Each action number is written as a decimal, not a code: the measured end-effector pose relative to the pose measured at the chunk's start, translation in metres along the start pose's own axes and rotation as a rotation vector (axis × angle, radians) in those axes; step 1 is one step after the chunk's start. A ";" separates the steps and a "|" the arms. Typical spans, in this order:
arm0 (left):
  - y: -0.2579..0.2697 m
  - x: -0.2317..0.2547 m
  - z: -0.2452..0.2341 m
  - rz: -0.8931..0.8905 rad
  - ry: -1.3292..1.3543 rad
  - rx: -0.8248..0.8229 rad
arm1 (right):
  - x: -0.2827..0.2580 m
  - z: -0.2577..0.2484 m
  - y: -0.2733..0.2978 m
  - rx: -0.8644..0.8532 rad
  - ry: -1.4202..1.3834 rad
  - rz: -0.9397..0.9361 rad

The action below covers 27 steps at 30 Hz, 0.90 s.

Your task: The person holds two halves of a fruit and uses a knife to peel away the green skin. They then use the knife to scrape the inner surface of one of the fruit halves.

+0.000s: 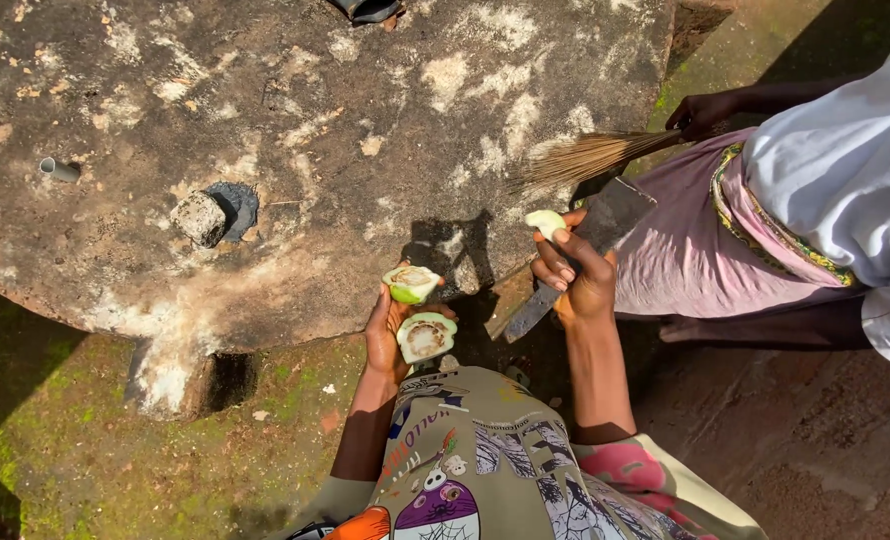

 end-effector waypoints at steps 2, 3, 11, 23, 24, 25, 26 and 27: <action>0.002 0.001 -0.005 -0.020 0.024 0.015 | 0.020 -0.011 0.001 0.022 -0.067 0.113; 0.002 0.002 -0.006 -0.051 0.020 0.027 | 0.026 -0.010 0.002 0.019 -0.120 0.185; -0.012 0.021 0.000 -0.166 -0.082 -0.034 | 0.032 0.008 0.019 -0.074 -0.379 0.240; -0.041 0.014 0.033 -0.175 -0.156 -0.317 | 0.001 0.056 0.073 0.197 1.108 -0.111; -0.038 0.013 0.034 -0.142 -0.147 -0.362 | -0.003 0.066 0.072 0.151 1.182 -0.195; -0.035 0.012 0.036 -0.109 -0.138 -0.407 | -0.007 0.076 0.072 0.102 1.254 -0.279; -0.029 0.012 0.038 -0.108 -0.140 -0.401 | -0.007 0.076 0.072 0.099 1.251 -0.273; -0.023 0.011 0.040 -0.118 -0.144 -0.373 | -0.007 0.079 0.073 0.062 1.276 -0.317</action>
Point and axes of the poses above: each hand's wrist, its own y-axis away from the middle knuckle, its own z-axis out of the palm, x = y × z, the point moved 6 cm from there along -y, towards the middle knuckle, and after that the axes turned 5 degrees about y, right-handed, at the moved point
